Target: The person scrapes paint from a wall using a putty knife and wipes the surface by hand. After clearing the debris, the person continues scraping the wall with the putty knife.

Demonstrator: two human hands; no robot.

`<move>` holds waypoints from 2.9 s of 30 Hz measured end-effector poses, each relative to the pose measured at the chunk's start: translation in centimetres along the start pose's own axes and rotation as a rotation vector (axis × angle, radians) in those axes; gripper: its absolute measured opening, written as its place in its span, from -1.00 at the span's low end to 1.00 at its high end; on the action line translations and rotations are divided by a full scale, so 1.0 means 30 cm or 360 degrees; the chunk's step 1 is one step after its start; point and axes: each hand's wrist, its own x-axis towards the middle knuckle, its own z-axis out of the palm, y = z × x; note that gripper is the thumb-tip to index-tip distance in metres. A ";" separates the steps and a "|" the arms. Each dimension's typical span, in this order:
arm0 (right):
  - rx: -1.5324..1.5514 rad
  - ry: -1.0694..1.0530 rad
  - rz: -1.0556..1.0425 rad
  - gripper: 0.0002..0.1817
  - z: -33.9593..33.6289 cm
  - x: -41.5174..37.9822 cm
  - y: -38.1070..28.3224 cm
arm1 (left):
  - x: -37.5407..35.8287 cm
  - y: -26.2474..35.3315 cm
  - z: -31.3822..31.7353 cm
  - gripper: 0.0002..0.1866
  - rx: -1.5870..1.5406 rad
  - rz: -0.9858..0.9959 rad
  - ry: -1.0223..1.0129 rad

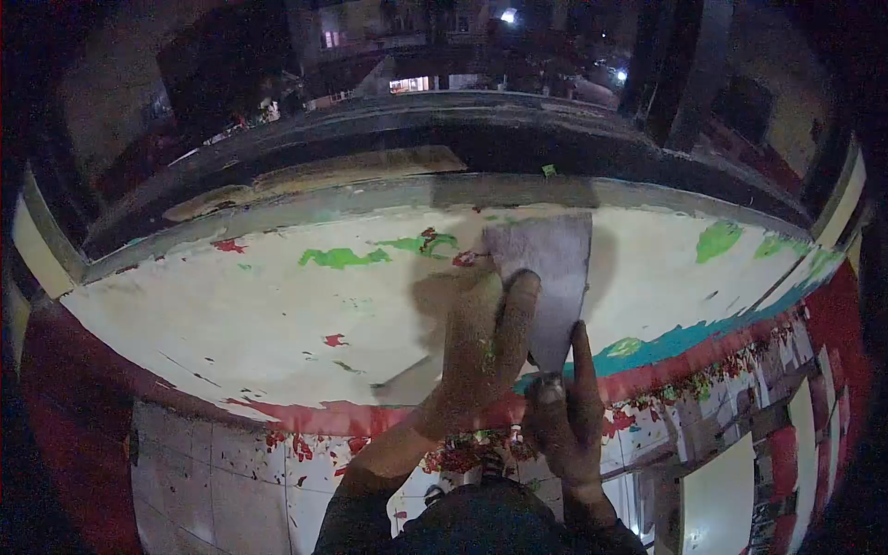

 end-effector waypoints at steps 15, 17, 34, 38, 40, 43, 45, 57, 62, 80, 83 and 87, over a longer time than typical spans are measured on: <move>0.0022 -0.0055 0.0063 -0.33 0.017 -0.013 -0.043 | -0.017 -0.012 -0.043 -0.89 0.0244 -0.0110 -0.0280; -0.0003 -0.0073 0.0001 -0.33 0.039 0.014 -0.055 | 0.014 -0.021 -0.046 -0.83 0.0622 0.0063 -0.0137; 0.0031 -0.0039 0.0156 -0.38 0.024 -0.030 -0.040 | -0.039 -0.060 -0.028 -0.75 0.0640 0.0558 -0.0096; 0.0056 -0.0008 0.0074 -0.38 0.038 -0.018 -0.028 | -0.017 -0.064 -0.033 -0.90 0.0819 0.0807 -0.0089; 0.0058 0.0002 0.0089 -0.37 0.043 -0.018 -0.022 | 0.001 -0.049 -0.038 -0.89 0.0558 0.0454 -0.0143; 0.0013 -0.0020 0.0050 -0.36 0.043 -0.011 -0.019 | -0.001 -0.033 -0.015 -0.84 0.0118 0.0178 -0.0093; -0.0030 -0.0066 0.0061 -0.36 0.031 -0.016 -0.037 | 0.003 -0.045 -0.016 -0.89 0.0190 0.0279 -0.0092; 0.0141 -0.0085 0.0339 -0.37 0.060 0.001 -0.086 | 0.009 -0.050 -0.044 -0.86 0.0687 0.0732 -0.0053; 0.0014 -0.0033 0.0062 -0.37 0.040 -0.007 -0.051 | -0.017 -0.049 -0.016 -0.83 0.0363 0.0225 -0.0169; 0.0341 0.0027 0.0241 -0.26 0.054 -0.022 -0.004 | 0.010 -0.055 -0.021 -0.84 0.0651 0.0710 -0.0216; 0.0301 0.0064 0.0269 -0.27 0.052 -0.031 -0.025 | 0.013 -0.041 -0.016 -0.86 0.0276 0.0390 -0.0312; 0.0208 0.0029 0.0234 -0.30 0.045 0.001 -0.040 | 0.006 -0.051 -0.032 -0.74 0.0474 0.0544 -0.0345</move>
